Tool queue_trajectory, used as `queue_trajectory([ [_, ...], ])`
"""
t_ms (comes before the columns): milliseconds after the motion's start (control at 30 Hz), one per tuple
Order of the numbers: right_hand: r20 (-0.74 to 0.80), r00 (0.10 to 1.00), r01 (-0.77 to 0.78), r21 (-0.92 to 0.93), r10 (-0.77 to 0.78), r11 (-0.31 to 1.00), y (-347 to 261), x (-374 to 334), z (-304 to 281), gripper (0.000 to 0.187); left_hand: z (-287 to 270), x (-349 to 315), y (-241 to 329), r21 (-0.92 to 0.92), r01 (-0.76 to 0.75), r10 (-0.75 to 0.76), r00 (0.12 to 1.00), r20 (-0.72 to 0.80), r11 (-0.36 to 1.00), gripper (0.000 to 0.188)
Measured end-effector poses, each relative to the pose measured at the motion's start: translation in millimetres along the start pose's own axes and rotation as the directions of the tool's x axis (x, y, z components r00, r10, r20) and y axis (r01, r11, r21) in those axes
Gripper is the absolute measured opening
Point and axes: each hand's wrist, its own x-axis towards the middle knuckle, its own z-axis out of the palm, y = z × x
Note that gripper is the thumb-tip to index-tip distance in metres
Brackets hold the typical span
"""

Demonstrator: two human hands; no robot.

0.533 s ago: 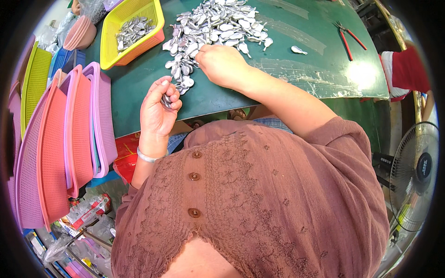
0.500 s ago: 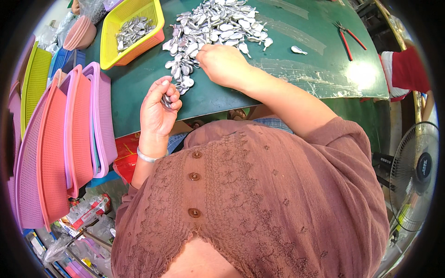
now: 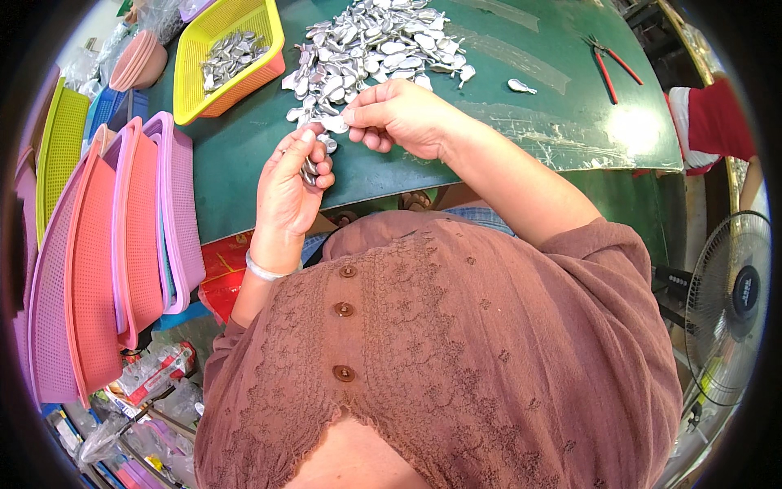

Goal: The person picks up small white plastic parts from a pile, inserts metal pins into them by hand, and uses pliers to trim the metal wire.

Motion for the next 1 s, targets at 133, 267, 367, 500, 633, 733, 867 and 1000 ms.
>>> queue_trajectory([
  [133,-0.026,0.993,0.102,-0.237,-0.112,0.966,-1,-5,11,0.016,-1,1,-4,-0.041,-0.015,0.014,1.000,-0.027,0.999,0.017],
  [267,0.278,0.740,0.601,-0.683,-0.613,0.415,8,-6,17,0.010,-2,2,-4,-0.054,-0.040,0.038,0.999,-0.028,0.998,0.016],
  [367,0.165,0.834,0.495,-0.647,-0.527,0.580,7,-8,21,0.011,-6,2,-3,-0.169,-0.016,0.016,1.000,-0.001,0.986,0.017],
  [500,0.043,0.893,0.329,-0.743,-0.449,0.583,6,3,8,0.013,-13,1,-2,-0.241,0.011,0.013,0.995,0.097,0.970,0.019],
  [633,0.085,0.875,0.377,-0.740,-0.477,0.558,10,4,9,0.014,-19,2,-1,-0.287,0.015,0.038,0.983,0.177,0.958,0.020],
  [733,0.128,0.830,0.395,-0.821,-0.542,0.411,9,6,10,0.014,-23,3,-1,-0.316,0.006,0.071,0.970,0.231,0.949,0.020],
  [867,0.157,0.808,0.306,-0.935,-0.567,0.178,10,15,6,0.015,-31,5,1,-0.338,-0.001,0.090,0.965,0.248,0.941,0.018],
  [1000,0.167,0.820,0.241,-0.968,-0.547,0.065,12,20,12,0.017,-28,2,3,-0.317,-0.010,0.054,0.990,0.132,0.949,0.018],
])
